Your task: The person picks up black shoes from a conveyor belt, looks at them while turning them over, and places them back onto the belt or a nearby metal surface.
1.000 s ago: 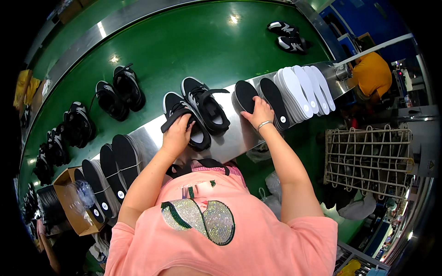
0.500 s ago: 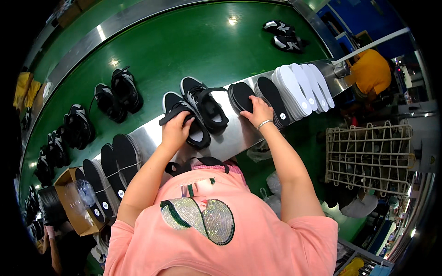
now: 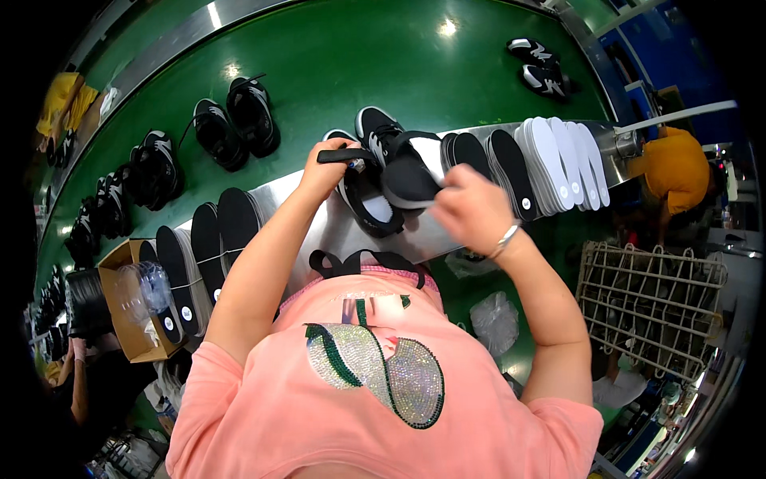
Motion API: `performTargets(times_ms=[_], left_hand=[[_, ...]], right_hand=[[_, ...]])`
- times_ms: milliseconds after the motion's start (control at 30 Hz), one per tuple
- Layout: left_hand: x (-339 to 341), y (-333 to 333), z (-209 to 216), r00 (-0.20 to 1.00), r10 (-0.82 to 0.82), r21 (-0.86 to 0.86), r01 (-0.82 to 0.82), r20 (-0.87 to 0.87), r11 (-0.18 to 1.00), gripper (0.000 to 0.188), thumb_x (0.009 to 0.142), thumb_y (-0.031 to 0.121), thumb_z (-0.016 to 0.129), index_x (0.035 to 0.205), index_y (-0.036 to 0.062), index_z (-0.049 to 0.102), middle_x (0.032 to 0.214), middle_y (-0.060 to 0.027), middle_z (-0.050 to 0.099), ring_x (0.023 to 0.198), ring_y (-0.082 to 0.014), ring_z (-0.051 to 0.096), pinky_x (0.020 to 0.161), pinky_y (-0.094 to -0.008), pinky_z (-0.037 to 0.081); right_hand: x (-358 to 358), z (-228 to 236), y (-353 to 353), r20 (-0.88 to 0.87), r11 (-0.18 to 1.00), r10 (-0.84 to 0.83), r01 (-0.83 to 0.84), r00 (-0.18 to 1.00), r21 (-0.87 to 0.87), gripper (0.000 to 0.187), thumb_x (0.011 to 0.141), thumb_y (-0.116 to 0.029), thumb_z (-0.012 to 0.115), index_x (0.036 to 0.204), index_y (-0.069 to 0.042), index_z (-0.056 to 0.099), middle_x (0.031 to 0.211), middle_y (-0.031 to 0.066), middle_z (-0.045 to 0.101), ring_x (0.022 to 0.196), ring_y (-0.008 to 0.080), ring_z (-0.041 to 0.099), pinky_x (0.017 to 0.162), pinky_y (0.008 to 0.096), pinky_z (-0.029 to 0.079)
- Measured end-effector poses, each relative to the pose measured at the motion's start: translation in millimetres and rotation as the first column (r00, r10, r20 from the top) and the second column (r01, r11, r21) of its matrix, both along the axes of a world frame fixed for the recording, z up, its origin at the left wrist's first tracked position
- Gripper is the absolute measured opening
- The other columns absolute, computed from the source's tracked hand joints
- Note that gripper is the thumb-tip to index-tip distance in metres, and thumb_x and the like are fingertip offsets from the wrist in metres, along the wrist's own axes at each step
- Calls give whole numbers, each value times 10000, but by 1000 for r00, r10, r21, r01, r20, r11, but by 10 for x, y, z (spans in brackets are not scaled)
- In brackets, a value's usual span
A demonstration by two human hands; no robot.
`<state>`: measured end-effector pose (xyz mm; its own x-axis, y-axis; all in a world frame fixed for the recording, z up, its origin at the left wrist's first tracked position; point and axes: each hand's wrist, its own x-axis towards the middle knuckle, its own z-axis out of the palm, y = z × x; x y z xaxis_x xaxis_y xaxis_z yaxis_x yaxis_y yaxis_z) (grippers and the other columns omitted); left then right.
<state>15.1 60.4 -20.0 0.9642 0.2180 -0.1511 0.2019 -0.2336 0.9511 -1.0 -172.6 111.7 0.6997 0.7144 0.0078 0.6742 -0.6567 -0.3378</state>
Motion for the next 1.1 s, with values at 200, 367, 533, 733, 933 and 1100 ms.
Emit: performTargets(times_ms=[200, 367, 533, 733, 933, 1100], left_hand=[[-132, -164, 88, 993, 82, 112, -92, 90, 989, 222, 765, 231, 568, 778, 13, 611, 675, -149, 599, 636, -275, 589, 590, -311, 443], [-223, -183, 159, 983, 125, 186, -150, 138, 971, 259, 779, 259, 543, 773, 6, 598, 650, -171, 583, 619, -314, 570, 576, -353, 433], [-224, -176, 101, 980, 183, 162, -194, 85, 967, 258, 780, 260, 541, 788, 9, 598, 655, -170, 585, 625, -317, 569, 586, -356, 433], [-222, -197, 76, 975, 193, 177, -210, 111, 961, 263, 779, 269, 542, 786, 13, 600, 660, -166, 588, 631, -317, 570, 591, -356, 435], [-251, -179, 135, 985, 157, 98, -163, 67, 982, 243, 775, 251, 551, 798, 16, 607, 674, -153, 599, 623, -285, 579, 592, -337, 440], [-255, -139, 5, 972, 226, -33, -224, 68, 974, 244, 768, 240, 568, 813, 4, 609, 675, -134, 605, 593, -238, 572, 577, -305, 438]], right_hand=[[-177, -506, 686, 137, 864, 234, -141, 962, -482, 95, 650, -108, 565, 712, -57, 615, 835, 103, 507, 723, 224, 540, 600, 309, 477], [-81, -877, 918, 7, 915, 5, -2, 1000, -404, 127, 696, -117, 540, 784, -46, 598, 868, 124, 520, 830, 263, 530, 649, 338, 465], [-251, -433, 715, 100, 893, 13, 34, 995, -450, 257, 718, -299, 578, 825, -66, 561, 860, 109, 528, 832, 238, 525, 739, 383, 373], [-175, -360, 593, 42, 846, 160, -116, 986, -520, 183, 690, -223, 565, 784, -67, 581, 790, 88, 579, 791, 232, 554, 661, 343, 430], [-16, -872, 815, 10, 889, 240, -216, 971, -404, 84, 668, -108, 545, 708, -56, 597, 765, 118, 594, 720, 252, 584, 622, 329, 485], [129, -935, 1037, -239, 781, 122, -242, 963, -576, 168, 661, -110, 556, 804, -51, 621, 858, 133, 612, 788, 267, 599, 664, 342, 480]])
